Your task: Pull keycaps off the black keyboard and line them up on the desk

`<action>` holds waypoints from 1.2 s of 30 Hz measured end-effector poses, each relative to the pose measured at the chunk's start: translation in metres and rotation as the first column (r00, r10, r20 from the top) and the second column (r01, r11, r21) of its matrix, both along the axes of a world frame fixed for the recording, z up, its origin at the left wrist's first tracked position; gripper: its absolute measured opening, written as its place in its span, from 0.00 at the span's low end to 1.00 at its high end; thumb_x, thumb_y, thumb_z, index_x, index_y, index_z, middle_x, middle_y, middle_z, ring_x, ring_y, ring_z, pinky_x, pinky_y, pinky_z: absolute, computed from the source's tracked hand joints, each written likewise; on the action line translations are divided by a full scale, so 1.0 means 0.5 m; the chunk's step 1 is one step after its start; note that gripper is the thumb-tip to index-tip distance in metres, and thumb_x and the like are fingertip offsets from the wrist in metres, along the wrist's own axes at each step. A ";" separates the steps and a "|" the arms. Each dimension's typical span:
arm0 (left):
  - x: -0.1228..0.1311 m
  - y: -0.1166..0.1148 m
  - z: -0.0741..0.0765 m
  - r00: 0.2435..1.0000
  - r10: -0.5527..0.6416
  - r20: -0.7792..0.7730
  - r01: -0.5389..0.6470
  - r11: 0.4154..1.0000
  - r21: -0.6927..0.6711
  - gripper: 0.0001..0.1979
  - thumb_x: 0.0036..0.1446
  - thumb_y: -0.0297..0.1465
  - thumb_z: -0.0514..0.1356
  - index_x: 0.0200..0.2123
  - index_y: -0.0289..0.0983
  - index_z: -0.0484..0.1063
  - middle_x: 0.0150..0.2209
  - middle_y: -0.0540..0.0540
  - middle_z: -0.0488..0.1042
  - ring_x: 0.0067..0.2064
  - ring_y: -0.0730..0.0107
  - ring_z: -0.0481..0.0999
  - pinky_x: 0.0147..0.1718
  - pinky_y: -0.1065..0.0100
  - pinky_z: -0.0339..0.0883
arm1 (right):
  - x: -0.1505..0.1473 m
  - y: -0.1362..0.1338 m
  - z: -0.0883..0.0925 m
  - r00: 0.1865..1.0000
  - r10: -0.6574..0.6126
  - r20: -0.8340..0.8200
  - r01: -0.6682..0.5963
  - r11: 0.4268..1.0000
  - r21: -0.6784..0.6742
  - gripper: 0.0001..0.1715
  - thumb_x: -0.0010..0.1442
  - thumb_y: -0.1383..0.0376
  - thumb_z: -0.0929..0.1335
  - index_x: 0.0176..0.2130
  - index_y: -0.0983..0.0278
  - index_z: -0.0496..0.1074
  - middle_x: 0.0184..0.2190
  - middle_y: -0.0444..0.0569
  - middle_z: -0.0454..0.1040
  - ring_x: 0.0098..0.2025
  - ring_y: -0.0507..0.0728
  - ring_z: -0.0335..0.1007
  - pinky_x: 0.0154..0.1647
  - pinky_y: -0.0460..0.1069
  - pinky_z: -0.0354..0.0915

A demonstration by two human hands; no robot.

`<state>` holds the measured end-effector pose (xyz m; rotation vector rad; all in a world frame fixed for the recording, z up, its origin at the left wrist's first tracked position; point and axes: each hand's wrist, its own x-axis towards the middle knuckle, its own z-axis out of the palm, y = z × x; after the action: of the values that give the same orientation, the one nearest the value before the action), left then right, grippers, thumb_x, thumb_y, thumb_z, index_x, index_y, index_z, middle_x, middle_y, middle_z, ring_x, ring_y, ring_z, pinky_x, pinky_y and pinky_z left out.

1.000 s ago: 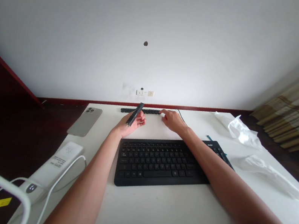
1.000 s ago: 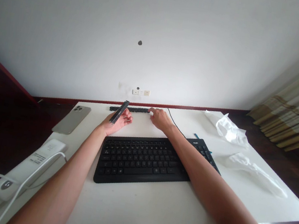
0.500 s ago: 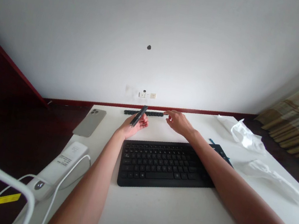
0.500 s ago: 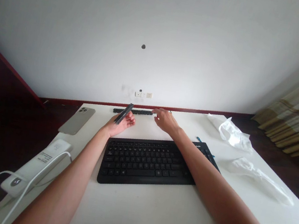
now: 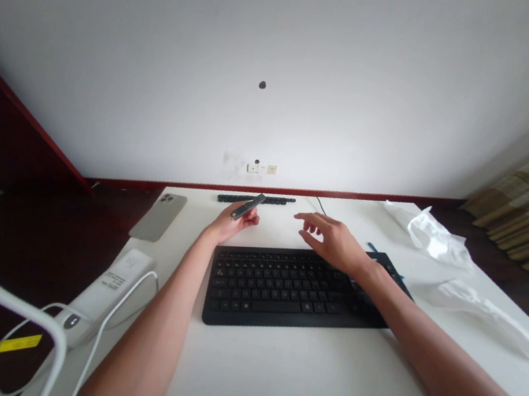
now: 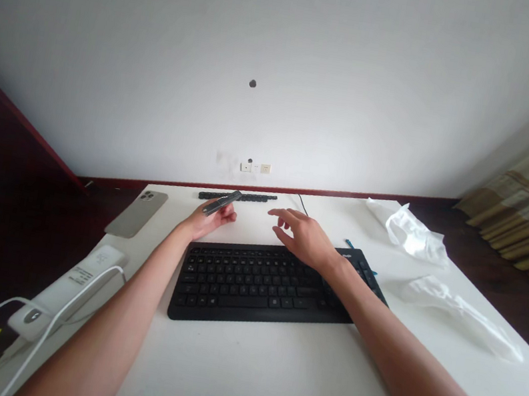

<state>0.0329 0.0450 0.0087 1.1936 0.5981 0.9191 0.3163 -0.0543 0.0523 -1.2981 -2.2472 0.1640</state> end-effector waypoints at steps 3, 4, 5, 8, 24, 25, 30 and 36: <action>0.007 -0.004 0.023 0.992 -0.019 -0.126 0.027 0.998 0.062 0.18 0.53 0.39 0.71 0.23 0.36 0.69 0.26 0.51 0.68 0.32 0.70 0.71 0.36 0.68 0.66 | -0.019 -0.002 -0.004 0.998 -0.004 -0.055 0.003 1.000 -0.014 0.29 0.71 0.60 0.66 0.68 0.57 0.66 0.42 0.51 0.80 0.38 0.58 0.77 0.43 0.53 0.73; 0.012 -0.007 0.033 0.984 -0.032 -0.175 0.048 0.995 0.086 0.18 0.54 0.39 0.71 0.23 0.36 0.70 0.25 0.50 0.68 0.30 0.71 0.70 0.34 0.69 0.64 | -0.028 -0.005 -0.007 0.998 0.006 -0.060 -0.008 1.000 -0.024 0.32 0.71 0.59 0.67 0.70 0.57 0.62 0.43 0.51 0.80 0.37 0.58 0.76 0.43 0.53 0.73; 0.019 -0.011 0.044 0.972 -0.044 -0.231 0.074 0.990 0.122 0.18 0.55 0.39 0.71 0.22 0.35 0.70 0.24 0.50 0.68 0.29 0.71 0.68 0.32 0.70 0.62 | -0.037 -0.009 -0.010 0.998 0.021 -0.054 -0.023 0.999 -0.035 0.35 0.70 0.58 0.67 0.72 0.56 0.60 0.44 0.50 0.79 0.36 0.58 0.76 0.42 0.53 0.72; 0.046 -0.035 0.071 0.884 -0.010 -0.467 0.191 0.920 0.342 0.23 0.64 0.43 0.63 0.21 0.36 0.70 0.22 0.50 0.67 0.27 0.72 0.64 0.29 0.70 0.57 | -0.062 -0.023 -0.018 0.998 0.047 -0.042 -0.048 0.999 -0.025 0.39 0.68 0.55 0.70 0.72 0.54 0.58 0.44 0.50 0.79 0.34 0.57 0.73 0.38 0.52 0.70; 0.112 -0.096 0.065 0.826 0.177 -0.535 0.153 0.843 0.515 0.19 0.71 0.46 0.54 0.40 0.40 0.78 0.28 0.51 0.70 0.32 0.67 0.69 0.35 0.69 0.61 | -0.022 -0.017 0.006 0.820 -0.096 -0.564 0.110 0.994 -0.009 0.13 0.67 0.63 0.63 0.45 0.63 0.75 0.37 0.50 0.78 0.34 0.56 0.72 0.37 0.50 0.66; 0.114 -0.098 0.065 0.832 0.183 -0.524 0.149 0.836 0.528 0.19 0.72 0.45 0.53 0.40 0.40 0.78 0.28 0.51 0.70 0.33 0.67 0.70 0.36 0.69 0.61 | -0.024 -0.017 0.005 0.806 -0.089 -0.585 0.088 0.996 -0.030 0.14 0.68 0.63 0.62 0.45 0.62 0.75 0.35 0.49 0.77 0.33 0.56 0.71 0.37 0.50 0.66; 0.116 -0.103 0.072 0.853 0.169 -0.493 0.157 0.818 0.553 0.21 0.73 0.44 0.51 0.39 0.40 0.80 0.28 0.50 0.70 0.32 0.68 0.68 0.36 0.69 0.60 | -0.033 -0.010 0.007 0.600 -0.040 -0.799 -0.086 0.990 -0.114 0.16 0.72 0.56 0.62 0.47 0.62 0.74 0.24 0.42 0.68 0.28 0.55 0.66 0.35 0.51 0.65; 0.117 -0.103 0.068 0.888 0.129 -0.440 0.124 0.857 0.500 0.19 0.71 0.46 0.56 0.44 0.40 0.82 0.30 0.48 0.74 0.33 0.66 0.70 0.37 0.68 0.62 | 0.024 -0.005 0.023 0.547 -0.051 -0.836 -0.088 0.989 -0.117 0.14 0.70 0.54 0.66 0.42 0.62 0.73 0.26 0.41 0.64 0.27 0.53 0.61 0.30 0.50 0.61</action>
<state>0.0913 -0.0066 0.0425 1.9382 0.7545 0.8214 0.3284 -0.0566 0.0639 -0.9366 -1.4012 0.8028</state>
